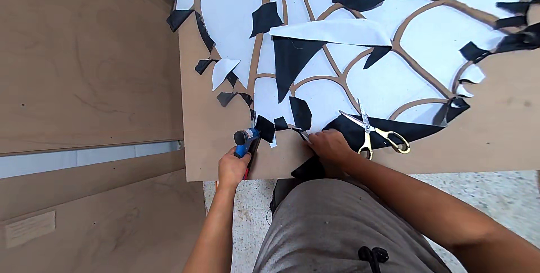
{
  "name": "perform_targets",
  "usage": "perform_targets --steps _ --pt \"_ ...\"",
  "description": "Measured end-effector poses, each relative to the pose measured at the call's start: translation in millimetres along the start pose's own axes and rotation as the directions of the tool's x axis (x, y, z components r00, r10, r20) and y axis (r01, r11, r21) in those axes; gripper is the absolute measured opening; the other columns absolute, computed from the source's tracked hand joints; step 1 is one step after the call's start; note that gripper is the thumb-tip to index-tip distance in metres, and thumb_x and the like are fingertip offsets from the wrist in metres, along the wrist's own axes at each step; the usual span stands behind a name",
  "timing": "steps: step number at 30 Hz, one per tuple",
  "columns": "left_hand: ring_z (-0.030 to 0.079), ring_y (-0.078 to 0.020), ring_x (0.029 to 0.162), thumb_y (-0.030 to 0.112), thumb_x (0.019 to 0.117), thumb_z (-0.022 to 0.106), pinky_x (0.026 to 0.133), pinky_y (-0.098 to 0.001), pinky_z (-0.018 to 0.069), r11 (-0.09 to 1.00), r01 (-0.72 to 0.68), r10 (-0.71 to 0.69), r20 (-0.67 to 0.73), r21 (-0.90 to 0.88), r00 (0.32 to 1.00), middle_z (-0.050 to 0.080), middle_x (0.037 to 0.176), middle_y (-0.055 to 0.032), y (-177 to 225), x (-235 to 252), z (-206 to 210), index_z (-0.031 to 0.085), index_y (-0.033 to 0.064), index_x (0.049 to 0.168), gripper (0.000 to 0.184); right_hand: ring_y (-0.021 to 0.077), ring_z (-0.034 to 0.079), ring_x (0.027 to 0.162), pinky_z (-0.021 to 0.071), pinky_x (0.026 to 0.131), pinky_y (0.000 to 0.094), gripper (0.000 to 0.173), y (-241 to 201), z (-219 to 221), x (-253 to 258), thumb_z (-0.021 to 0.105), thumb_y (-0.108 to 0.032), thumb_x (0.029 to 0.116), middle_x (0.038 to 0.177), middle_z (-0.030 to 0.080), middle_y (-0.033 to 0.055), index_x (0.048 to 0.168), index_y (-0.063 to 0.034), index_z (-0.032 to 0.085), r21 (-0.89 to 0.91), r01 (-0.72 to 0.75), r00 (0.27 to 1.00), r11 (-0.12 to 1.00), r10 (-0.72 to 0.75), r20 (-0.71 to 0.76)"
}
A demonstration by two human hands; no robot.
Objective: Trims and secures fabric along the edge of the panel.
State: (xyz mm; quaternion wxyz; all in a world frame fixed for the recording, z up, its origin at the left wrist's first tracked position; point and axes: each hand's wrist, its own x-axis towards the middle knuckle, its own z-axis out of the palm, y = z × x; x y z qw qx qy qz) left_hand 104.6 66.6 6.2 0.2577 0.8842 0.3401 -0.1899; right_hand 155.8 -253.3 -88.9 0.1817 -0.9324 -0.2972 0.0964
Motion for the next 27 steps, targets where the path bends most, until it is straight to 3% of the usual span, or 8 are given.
perform_targets --steps 1,3,5,10,20,22,24,27 --pt "0.073 -0.0228 0.070 0.029 0.0917 0.076 0.071 -0.0522 0.0615 1.000 -0.003 0.003 -0.001 -0.001 1.000 0.074 0.079 -0.0073 -0.6 0.7 0.1 0.075 0.0152 0.106 0.020 0.0275 0.066 0.077 0.0512 0.076 0.0476 0.024 9.3 6.5 -1.4 0.058 -0.026 0.1008 0.077 0.065 0.0079 0.087 -0.0096 0.068 -0.032 0.115 0.988 0.993 -0.117 -0.099" --pt "0.073 -0.0218 0.069 0.029 0.0917 0.076 0.070 -0.0508 0.0617 1.000 -0.003 0.003 0.002 -0.003 1.000 0.074 0.078 -0.0065 0.4 1.0 0.4 0.075 0.0157 0.105 0.019 0.0270 0.065 0.101 0.0421 0.107 0.0564 0.024 25.2 17.6 1.0 0.056 -0.025 0.1012 0.091 0.067 0.0058 0.086 -0.0110 0.068 -0.031 0.214 0.948 0.976 -0.215 -0.234" --pt "0.073 -0.0217 0.069 0.028 0.0923 0.075 0.070 -0.0499 0.0620 1.000 0.004 -0.003 0.008 -0.005 1.000 0.074 0.078 -0.0068 0.3 -1.2 0.1 0.075 0.0154 0.106 0.019 0.0287 0.064 0.113 0.0326 0.118 0.0600 0.028 29.1 30.3 4.1 0.052 -0.023 0.1032 0.101 0.070 0.0076 0.088 -0.0076 0.069 0.076 0.236 0.932 0.969 -0.203 -0.301" --pt "0.074 -0.0221 0.070 0.029 0.0936 0.074 0.072 -0.0494 0.0632 1.000 0.008 -0.007 0.032 -0.002 0.999 0.075 0.080 -0.0078 2.2 0.0 -1.2 0.074 0.0130 0.108 0.022 0.0294 0.067 0.112 0.0337 0.122 0.0529 0.019 21.3 33.9 5.5 0.057 -0.009 0.0960 0.104 0.070 0.0123 0.083 -0.0011 0.067 0.275 0.160 0.935 0.948 -0.056 -0.351" --pt "0.072 -0.0215 0.069 0.024 0.0939 0.076 0.070 -0.0450 0.0626 0.998 -0.017 0.020 0.052 -0.053 0.998 0.074 0.081 -0.0095 3.6 -1.4 -3.7 0.073 0.0088 0.111 0.024 0.0305 0.067 0.111 0.0374 0.120 0.0497 0.021 24.0 34.5 5.8 0.053 -0.009 0.0998 0.104 0.069 0.0148 0.088 0.0015 0.067 0.254 0.186 0.926 0.949 -0.083 -0.369" --pt "0.072 -0.0279 0.075 0.028 0.0939 0.076 0.073 -0.0550 0.0590 0.994 -0.070 0.074 -0.054 0.080 0.996 0.073 0.084 -0.0124 7.0 -9.5 -0.5 0.073 0.0109 0.113 0.025 0.0287 0.067 0.113 0.0368 0.120 0.0503 0.026 26.2 27.3 3.1 0.054 -0.017 0.1039 0.106 0.070 0.0131 0.092 0.0000 0.069 0.301 0.198 0.940 0.933 -0.094 -0.329" --pt "0.072 -0.0385 0.088 0.027 0.0949 0.073 0.080 -0.0659 0.0547 0.977 -0.081 0.117 -0.177 0.198 0.977 0.074 0.094 -0.0188 13.1 -16.7 8.0 0.070 0.0122 0.124 0.033 0.0254 0.063 0.120 0.0333 0.121 0.0559 0.029 25.5 13.4 -8.2 0.054 -0.027 0.1051 0.112 0.070 0.0075 0.094 -0.0065 0.072 0.324 0.229 0.956 0.918 -0.150 -0.252" --pt "0.070 -0.0394 0.106 0.024 0.0933 0.074 0.093 -0.0659 0.0529 0.976 -0.110 0.147 -0.195 0.187 0.970 0.071 0.116 -0.0203 7.2 -5.0 17.8 0.059 0.0106 0.141 0.052 0.0174 0.060 0.128 0.0255 0.124 0.0618 0.030 10.1 0.6 -42.0 0.056 -0.040 0.1039 0.115 0.073 -0.0038 0.103 -0.0175 0.076 0.290 0.388 0.922 0.875 -0.372 -0.109"
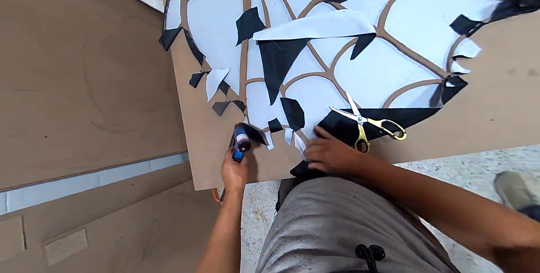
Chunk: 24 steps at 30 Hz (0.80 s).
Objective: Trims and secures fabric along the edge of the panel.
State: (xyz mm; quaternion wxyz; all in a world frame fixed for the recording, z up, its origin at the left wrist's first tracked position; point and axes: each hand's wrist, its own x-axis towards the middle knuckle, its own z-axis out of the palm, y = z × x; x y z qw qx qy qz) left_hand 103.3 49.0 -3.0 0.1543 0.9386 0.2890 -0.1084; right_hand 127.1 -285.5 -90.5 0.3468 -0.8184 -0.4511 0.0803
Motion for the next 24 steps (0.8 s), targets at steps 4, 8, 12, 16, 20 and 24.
perform_targets --steps 4,8,12,16,20,24 --pt "0.055 -0.0408 0.131 0.025 0.0908 0.077 0.109 -0.0619 0.0454 0.986 -0.144 0.138 0.067 0.086 0.988 0.057 0.142 -0.0233 2.5 11.3 3.8 0.054 0.0081 0.148 0.064 0.0121 0.066 0.121 0.0423 0.119 0.0436 0.029 -25.6 -37.9 -33.8 0.055 -0.035 0.1058 0.116 0.074 -0.0026 0.108 -0.0152 0.077 0.130 -0.187 0.970 0.974 0.204 -0.129" --pt "0.064 -0.0355 0.119 0.041 0.0993 0.065 0.103 -0.0586 0.0517 0.952 -0.304 0.295 0.159 0.034 0.942 0.067 0.127 -0.0188 54.4 -15.9 13.0 0.063 0.0071 0.137 0.051 0.0413 0.059 0.125 0.0483 0.103 0.0617 0.037 -20.0 -75.6 -81.3 0.062 -0.025 0.1008 0.132 0.062 0.0214 0.131 -0.0044 0.064 0.099 -0.806 0.505 0.584 0.765 -0.398" --pt "0.070 -0.0345 0.099 0.052 0.0979 0.065 0.091 -0.0612 0.0542 0.983 -0.089 0.157 0.491 -0.160 0.857 0.073 0.101 -0.0177 108.1 -10.3 56.5 0.071 0.0041 0.113 0.051 0.0494 0.054 0.130 0.0470 0.104 0.0646 0.067 -24.9 -45.9 -113.8 0.075 -0.020 0.0914 0.144 0.052 0.0291 0.149 0.0019 0.046 -0.050 -0.884 0.454 0.465 0.827 -0.333" --pt "0.065 -0.0312 0.077 0.035 0.0979 0.069 0.073 -0.0558 0.0526 0.982 -0.058 0.159 0.615 -0.181 0.773 0.067 0.079 -0.0157 110.6 -2.8 74.6 0.068 0.0023 0.086 0.035 0.0487 0.058 0.124 0.0467 0.102 0.0656 0.064 -33.8 -48.4 -94.3 0.068 -0.042 0.0970 0.137 0.057 0.0290 0.142 0.0018 0.054 -0.025 -0.937 0.333 0.348 0.870 -0.363" --pt "0.069 -0.0234 0.078 0.017 0.0928 0.074 0.074 -0.0442 0.0586 0.925 0.075 0.234 0.713 -0.373 0.661 0.071 0.089 -0.0134 95.2 -9.8 65.3 0.072 0.0017 0.105 0.020 0.0530 0.063 0.112 0.0479 0.092 0.0704 0.093 -42.1 -56.5 -59.9 0.079 -0.051 0.0853 0.132 0.059 0.0331 0.152 0.0000 0.040 -0.034 -0.981 0.192 0.192 0.921 -0.340" --pt "0.072 -0.0219 0.072 0.009 0.0969 0.069 0.069 -0.0369 0.0617 0.841 0.250 0.277 0.780 -0.479 0.562 0.072 0.089 -0.0156 90.6 -6.9 60.4 0.062 -0.0033 0.116 0.023 0.0526 0.067 0.095 0.0517 0.076 0.0690 0.055 -57.7 -66.3 -40.7 0.069 -0.027 0.0934 0.105 0.068 0.0313 0.139 -0.0012 0.053 -0.109 -0.994 0.045 0.020 0.971 -0.234"
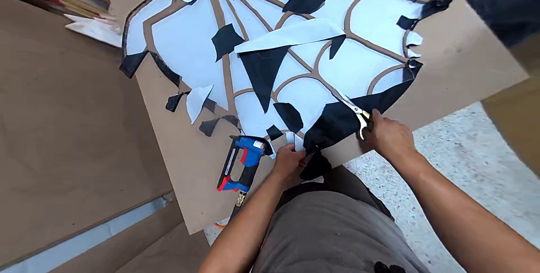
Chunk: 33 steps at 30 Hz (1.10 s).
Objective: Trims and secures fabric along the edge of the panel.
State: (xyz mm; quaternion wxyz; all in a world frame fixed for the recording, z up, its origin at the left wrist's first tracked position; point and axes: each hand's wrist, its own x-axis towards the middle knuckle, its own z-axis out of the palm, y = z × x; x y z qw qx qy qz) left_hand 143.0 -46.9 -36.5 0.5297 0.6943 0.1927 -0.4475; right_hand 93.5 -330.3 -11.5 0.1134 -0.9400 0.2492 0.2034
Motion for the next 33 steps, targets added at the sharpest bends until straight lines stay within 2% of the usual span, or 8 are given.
perform_targets --steps 2,4,6,8,10,16,21,33 --pt "0.071 -0.0238 0.073 0.007 0.0978 0.065 0.069 -0.0387 0.0614 0.998 0.003 0.000 0.062 -0.061 0.998 0.071 0.093 -0.0172 -1.9 4.2 -8.4 0.055 -0.0019 0.128 0.033 0.0454 0.070 0.082 0.0525 0.066 0.0668 0.029 -1.0 -4.4 -18.0 0.069 -0.027 0.0920 0.087 0.070 0.0224 0.113 -0.0066 0.066 0.055 -0.035 0.991 0.998 0.027 0.134" --pt "0.071 -0.0226 0.070 0.014 0.1014 0.064 0.067 -0.0380 0.0616 0.998 0.005 0.000 0.088 -0.056 0.996 0.072 0.089 -0.0158 -2.6 12.4 -16.6 0.059 -0.0023 0.124 0.029 0.0320 0.071 0.074 0.0582 0.068 0.0592 0.031 -2.5 1.0 -52.7 0.075 -0.032 0.0918 0.086 0.073 0.0121 0.116 -0.0134 0.072 0.301 -0.062 0.944 0.952 -0.042 0.327" --pt "0.068 -0.0169 0.060 0.018 0.1042 0.061 0.059 -0.0322 0.0588 1.000 -0.011 0.010 0.108 0.013 0.994 0.070 0.076 -0.0111 -0.1 19.2 -22.6 0.062 -0.0027 0.103 0.021 0.0240 0.069 0.072 0.0601 0.069 0.0485 0.047 -15.5 17.0 -103.4 0.076 -0.045 0.0909 0.087 0.072 0.0096 0.121 -0.0091 0.068 0.565 -0.179 0.834 0.805 -0.180 0.521" --pt "0.062 -0.0136 0.054 0.020 0.1051 0.060 0.054 -0.0290 0.0550 0.994 -0.032 0.017 0.150 0.100 0.989 0.065 0.068 -0.0073 -0.6 22.3 -28.2 0.061 -0.0010 0.092 0.025 0.0203 0.069 0.080 0.0600 0.077 0.0431 0.066 -34.0 38.3 -145.2 0.070 -0.060 0.0890 0.094 0.070 0.0079 0.128 -0.0076 0.061 0.635 -0.326 0.672 0.700 -0.300 0.677" --pt "0.057 -0.0126 0.054 0.024 0.1071 0.056 0.053 -0.0285 0.0501 0.982 -0.053 0.015 0.201 0.182 0.979 0.061 0.066 -0.0053 -2.6 24.0 -32.5 0.061 0.0003 0.091 0.029 0.0139 0.064 0.078 0.0550 0.073 0.0368 0.079 -54.7 59.6 -165.3 0.063 -0.076 0.0841 0.093 0.067 0.0025 0.129 -0.0116 0.059 0.643 -0.366 0.599 0.673 -0.358 0.716" --pt "0.051 -0.0104 0.054 0.028 0.1110 0.047 0.053 -0.0267 0.0456 0.966 -0.054 -0.018 0.276 0.251 0.961 0.057 0.070 -0.0041 -2.7 24.0 -36.1 0.062 -0.0004 0.103 0.033 0.0162 0.067 0.070 0.0582 0.069 0.0347 0.051 -132.2 107.1 -163.6 0.066 -0.053 0.0960 0.083 0.068 0.0044 0.122 -0.0095 0.061 0.823 -0.425 0.831 0.377 -0.198 0.519" --pt "0.054 -0.0116 0.054 0.029 0.1120 0.044 0.052 -0.0264 0.0475 0.972 -0.074 -0.012 0.363 0.223 0.932 0.059 0.068 -0.0044 -7.1 30.6 -42.8 0.061 -0.0004 0.104 0.035 0.0178 0.064 0.063 0.0567 0.062 0.0347 0.048 -171.9 132.5 -168.4 0.064 -0.053 0.0982 0.076 0.066 0.0061 0.116 -0.0078 0.060 0.886 -0.401 0.908 0.233 -0.027 0.418" --pt "0.057 -0.0112 0.054 0.027 0.1108 0.048 0.051 -0.0246 0.0490 0.992 -0.063 0.010 0.433 0.108 0.902 0.062 0.070 -0.0057 -8.7 34.7 -56.0 0.062 -0.0012 0.108 0.031 0.0176 0.061 0.050 0.0542 0.049 0.0330 0.039 -180.3 128.5 -177.1 0.073 -0.046 0.0946 0.065 0.065 0.0061 0.103 -0.0079 0.067 0.861 -0.389 0.921 0.327 0.108 0.375"
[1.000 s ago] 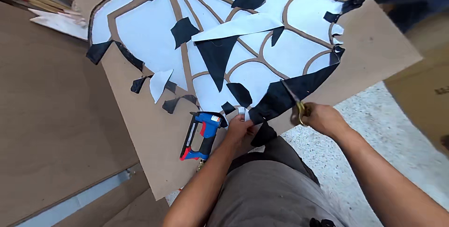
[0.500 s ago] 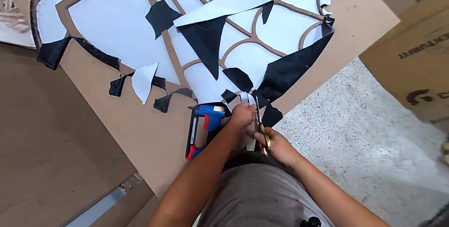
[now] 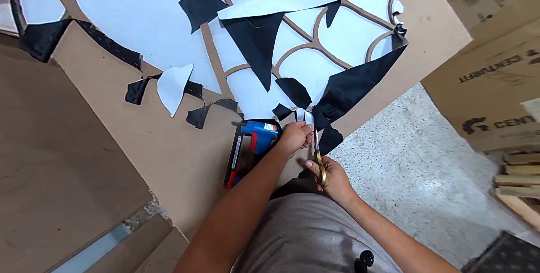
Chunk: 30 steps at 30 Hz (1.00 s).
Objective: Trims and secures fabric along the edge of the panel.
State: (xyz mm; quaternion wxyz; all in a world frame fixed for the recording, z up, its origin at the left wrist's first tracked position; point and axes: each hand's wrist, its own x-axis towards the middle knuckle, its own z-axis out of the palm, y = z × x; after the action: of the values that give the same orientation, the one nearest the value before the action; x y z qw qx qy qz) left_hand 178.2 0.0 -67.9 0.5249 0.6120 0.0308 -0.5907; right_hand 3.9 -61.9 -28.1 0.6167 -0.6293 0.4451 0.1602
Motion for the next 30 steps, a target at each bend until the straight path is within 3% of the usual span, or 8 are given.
perform_targets --steps 6,11,15,17,21,25,27,30 --pt "0.056 -0.0108 0.057 0.025 0.1104 0.049 0.055 -0.0258 0.0486 0.989 -0.037 0.040 -0.013 0.142 0.999 0.062 0.072 -0.0052 20.7 -3.8 -1.1 0.062 -0.0002 0.101 0.030 0.0188 0.066 0.059 0.0588 0.056 0.0390 0.045 -24.9 -62.7 -18.6 0.077 -0.049 0.0896 0.074 0.069 0.0053 0.114 -0.0121 0.068 -0.286 -0.003 1.000 0.958 -0.004 -0.025" --pt "0.057 -0.0128 0.058 0.027 0.1070 0.053 0.057 -0.0309 0.0488 0.915 -0.018 0.031 -0.027 0.403 0.999 0.066 0.074 -0.0059 65.3 7.1 1.2 0.068 0.0015 0.102 0.030 0.0429 0.069 0.094 0.0526 0.080 0.0704 0.055 -88.9 -140.4 32.6 0.079 -0.032 0.0898 0.107 0.072 0.0199 0.137 -0.0094 0.060 -0.788 -0.046 0.947 0.614 -0.225 -0.230" --pt "0.053 -0.0092 0.049 0.026 0.1028 0.059 0.047 -0.0250 0.0442 0.930 0.056 -0.020 -0.102 0.363 0.995 0.065 0.068 -0.0032 86.4 27.0 4.5 0.070 0.0027 0.098 0.026 0.0498 0.061 0.119 0.0511 0.089 0.0699 0.064 -121.3 -155.9 92.9 0.066 -0.029 0.0959 0.136 0.059 0.0271 0.153 -0.0092 0.046 -0.933 -0.035 0.896 0.357 -0.402 -0.187" --pt "0.053 -0.0082 0.049 0.025 0.1009 0.061 0.047 -0.0242 0.0439 0.935 0.091 -0.047 -0.135 0.342 0.990 0.066 0.068 -0.0023 93.5 36.0 7.7 0.071 0.0033 0.099 0.024 0.0470 0.061 0.121 0.0512 0.095 0.0669 0.054 -134.4 -134.7 93.9 0.066 -0.026 0.0946 0.133 0.061 0.0265 0.143 -0.0031 0.056 -0.944 0.149 0.855 0.293 -0.518 -0.026" --pt "0.049 -0.0071 0.047 0.022 0.0973 0.063 0.045 -0.0241 0.0411 0.935 0.165 -0.101 -0.211 0.314 0.972 0.063 0.065 0.0004 103.6 52.8 21.2 0.071 0.0057 0.091 0.019 0.0320 0.070 0.104 0.0572 0.086 0.0580 0.074 -122.4 -89.4 117.7 0.067 -0.073 0.0839 0.114 0.070 0.0127 0.122 -0.0095 0.066 -0.881 0.373 0.905 0.290 -0.325 0.276" --pt "0.047 -0.0092 0.048 0.024 0.0956 0.065 0.048 -0.0285 0.0411 0.923 0.175 -0.086 -0.260 0.342 0.962 0.059 0.064 -0.0014 103.5 57.5 24.0 0.069 0.0051 0.085 0.022 0.0358 0.072 0.088 0.0553 0.075 0.0596 0.050 -124.9 -86.5 169.7 0.066 -0.059 0.0920 0.089 0.072 0.0142 0.102 -0.0100 0.070 -0.873 0.411 0.899 0.265 -0.277 0.339" --pt "0.056 -0.0124 0.054 0.029 0.1017 0.060 0.054 -0.0318 0.0485 0.936 0.092 -0.005 -0.250 0.339 0.968 0.064 0.068 -0.0048 92.4 49.4 18.3 0.069 0.0020 0.088 0.031 0.0341 0.071 0.087 0.0549 0.075 0.0594 0.036 -134.2 -92.8 183.7 0.062 -0.049 0.0980 0.087 0.073 0.0116 0.102 -0.0136 0.071 -0.799 0.569 0.815 0.194 -0.265 0.516" --pt "0.070 -0.0205 0.074 0.030 0.1081 0.053 0.074 -0.0421 0.0606 0.980 -0.041 0.113 -0.380 0.194 0.918 0.072 0.085 -0.0102 58.8 26.0 18.1 0.071 -0.0001 0.107 0.035 0.0287 0.071 0.095 0.0567 0.080 0.0548 0.031 -145.3 -99.5 200.0 0.053 -0.039 0.1047 0.096 0.073 0.0080 0.101 -0.0131 0.071 -0.586 0.810 0.568 0.015 -0.267 0.779"
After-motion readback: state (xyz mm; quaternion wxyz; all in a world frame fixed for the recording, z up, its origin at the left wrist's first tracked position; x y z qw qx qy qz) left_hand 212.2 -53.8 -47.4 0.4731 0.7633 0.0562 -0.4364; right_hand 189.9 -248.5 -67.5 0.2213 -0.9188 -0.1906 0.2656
